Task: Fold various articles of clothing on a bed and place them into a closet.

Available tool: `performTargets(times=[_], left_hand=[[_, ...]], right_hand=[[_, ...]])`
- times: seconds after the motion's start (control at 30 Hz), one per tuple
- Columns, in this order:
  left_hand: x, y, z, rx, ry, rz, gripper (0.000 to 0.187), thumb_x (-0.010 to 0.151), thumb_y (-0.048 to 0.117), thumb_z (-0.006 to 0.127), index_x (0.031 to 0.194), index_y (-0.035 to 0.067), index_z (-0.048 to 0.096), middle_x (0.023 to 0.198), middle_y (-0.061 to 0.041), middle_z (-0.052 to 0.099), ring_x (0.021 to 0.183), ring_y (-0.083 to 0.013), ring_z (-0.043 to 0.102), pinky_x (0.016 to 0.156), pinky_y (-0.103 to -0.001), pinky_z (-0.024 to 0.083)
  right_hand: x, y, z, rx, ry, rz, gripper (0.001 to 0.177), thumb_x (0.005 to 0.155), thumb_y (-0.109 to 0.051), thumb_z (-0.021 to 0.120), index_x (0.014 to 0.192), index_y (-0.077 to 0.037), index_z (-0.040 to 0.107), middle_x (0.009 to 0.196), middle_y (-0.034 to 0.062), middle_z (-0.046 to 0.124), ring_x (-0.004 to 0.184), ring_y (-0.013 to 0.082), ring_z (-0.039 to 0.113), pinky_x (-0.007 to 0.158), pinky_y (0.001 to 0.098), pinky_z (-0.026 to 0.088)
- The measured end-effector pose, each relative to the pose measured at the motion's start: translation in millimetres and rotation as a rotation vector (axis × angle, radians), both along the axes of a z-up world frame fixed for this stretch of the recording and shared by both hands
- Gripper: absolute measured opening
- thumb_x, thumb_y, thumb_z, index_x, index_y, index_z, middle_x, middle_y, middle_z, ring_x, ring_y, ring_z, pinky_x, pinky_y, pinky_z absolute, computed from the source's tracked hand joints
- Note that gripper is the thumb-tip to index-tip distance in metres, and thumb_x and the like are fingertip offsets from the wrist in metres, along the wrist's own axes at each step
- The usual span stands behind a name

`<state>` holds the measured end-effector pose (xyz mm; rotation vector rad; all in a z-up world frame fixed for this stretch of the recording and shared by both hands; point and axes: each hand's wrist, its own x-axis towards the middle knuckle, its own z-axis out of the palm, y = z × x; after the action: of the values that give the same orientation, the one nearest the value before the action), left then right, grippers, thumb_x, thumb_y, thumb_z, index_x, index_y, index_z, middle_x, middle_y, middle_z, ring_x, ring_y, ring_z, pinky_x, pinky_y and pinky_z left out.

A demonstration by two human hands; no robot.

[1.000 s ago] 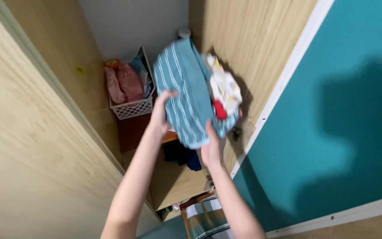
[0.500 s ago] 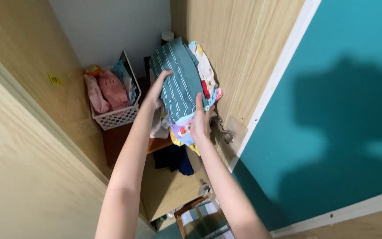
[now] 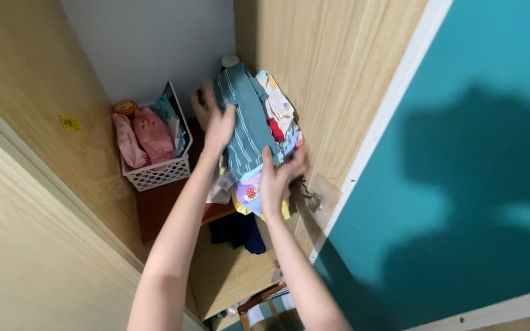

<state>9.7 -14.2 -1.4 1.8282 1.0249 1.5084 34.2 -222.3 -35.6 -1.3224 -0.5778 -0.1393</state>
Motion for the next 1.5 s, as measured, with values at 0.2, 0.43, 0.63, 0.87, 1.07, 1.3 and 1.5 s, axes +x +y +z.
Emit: performTargets(times=[0.2, 0.43, 0.63, 0.87, 1.07, 1.3, 1.5], left_hand=[[-8.8, -45.0, 52.6, 0.301, 0.475, -0.195, 0.061, 0.095, 0.031, 0.047, 0.155, 0.025, 0.049, 0.172, -0.017, 0.007, 0.159, -0.0393, 0.000, 0.122, -0.066, -0.001], [27.9, -7.7, 49.9, 0.240, 0.726, -0.184, 0.060, 0.099, 0.045, 0.031, 0.151, 0.024, 0.051, 0.169, -0.012, 0.022, 0.158, -0.0368, 0.006, 0.119, -0.073, -0.006], [44.5, 0.4, 34.1, 0.002, 1.000, -0.175, 0.064, 0.090, 0.051, 0.038, 0.144, 0.022, 0.056, 0.164, -0.011, 0.031, 0.153, -0.0387, 0.016, 0.113, -0.079, -0.002], [46.9, 1.5, 36.2, 0.015, 1.115, -0.127, 0.062, 0.095, 0.050, 0.036, 0.144, 0.020, 0.059, 0.165, -0.014, 0.033, 0.155, -0.0403, 0.019, 0.115, -0.081, 0.001], [18.8, -34.9, 58.3, 0.113, 0.869, -0.117, 0.067, 0.091, 0.049, 0.040, 0.156, 0.033, 0.038, 0.168, -0.014, 0.011, 0.154, -0.0404, -0.002, 0.109, -0.081, -0.008], [1.3, -101.2, 51.8, 0.089, 0.906, -0.137, 0.071, 0.093, 0.072, 0.035, 0.157, 0.041, 0.035, 0.169, -0.016, 0.001, 0.153, -0.0450, -0.009, 0.106, -0.087, -0.008], [16.3, -80.4, 32.6, 0.166, 0.984, -0.059, 0.077, 0.088, 0.079, 0.041, 0.156, 0.044, 0.040, 0.170, -0.018, 0.001, 0.153, -0.0528, -0.007, 0.100, -0.094, 0.004]], right_hand=[[-14.7, -11.6, 51.6, -0.291, -0.739, -0.223, 0.066, 0.101, -0.046, 0.062, 0.154, -0.010, 0.046, 0.164, 0.0183, 0.030, 0.157, 0.0407, 0.020, 0.128, 0.0612, 0.016], [53.0, 31.6, 32.9, -0.473, -0.682, -0.008, 0.064, 0.107, -0.044, 0.052, 0.155, -0.003, 0.042, 0.160, 0.0228, 0.041, 0.149, 0.0425, 0.035, 0.124, 0.0521, 0.025], [71.2, 55.0, -8.8, -0.435, -0.418, 0.214, 0.062, 0.105, -0.044, 0.051, 0.151, -0.002, 0.046, 0.153, 0.0244, 0.050, 0.142, 0.0413, 0.047, 0.118, 0.0442, 0.036], [69.2, 36.0, -4.4, -0.329, -0.344, 0.319, 0.064, 0.107, -0.044, 0.049, 0.156, -0.005, 0.041, 0.158, 0.0230, 0.044, 0.146, 0.0396, 0.043, 0.120, 0.0433, 0.034], [28.0, -23.1, -38.6, -0.269, -0.541, 0.093, 0.063, 0.110, -0.041, 0.050, 0.162, -0.008, 0.037, 0.169, 0.0216, 0.033, 0.158, 0.0390, 0.033, 0.130, 0.0518, 0.028], [-16.1, -48.3, -68.1, -0.551, -0.654, 0.099, 0.103, 0.083, -0.040, 0.078, 0.157, 0.005, 0.022, 0.157, 0.0443, -0.003, 0.147, 0.0645, 0.008, 0.119, 0.0649, 0.019], [-12.3, -4.5, -86.0, -0.730, -0.508, 0.114, 0.088, 0.089, -0.027, 0.076, 0.150, 0.004, 0.022, 0.162, 0.0456, -0.016, 0.152, 0.0600, 0.008, 0.126, 0.0616, 0.022]])
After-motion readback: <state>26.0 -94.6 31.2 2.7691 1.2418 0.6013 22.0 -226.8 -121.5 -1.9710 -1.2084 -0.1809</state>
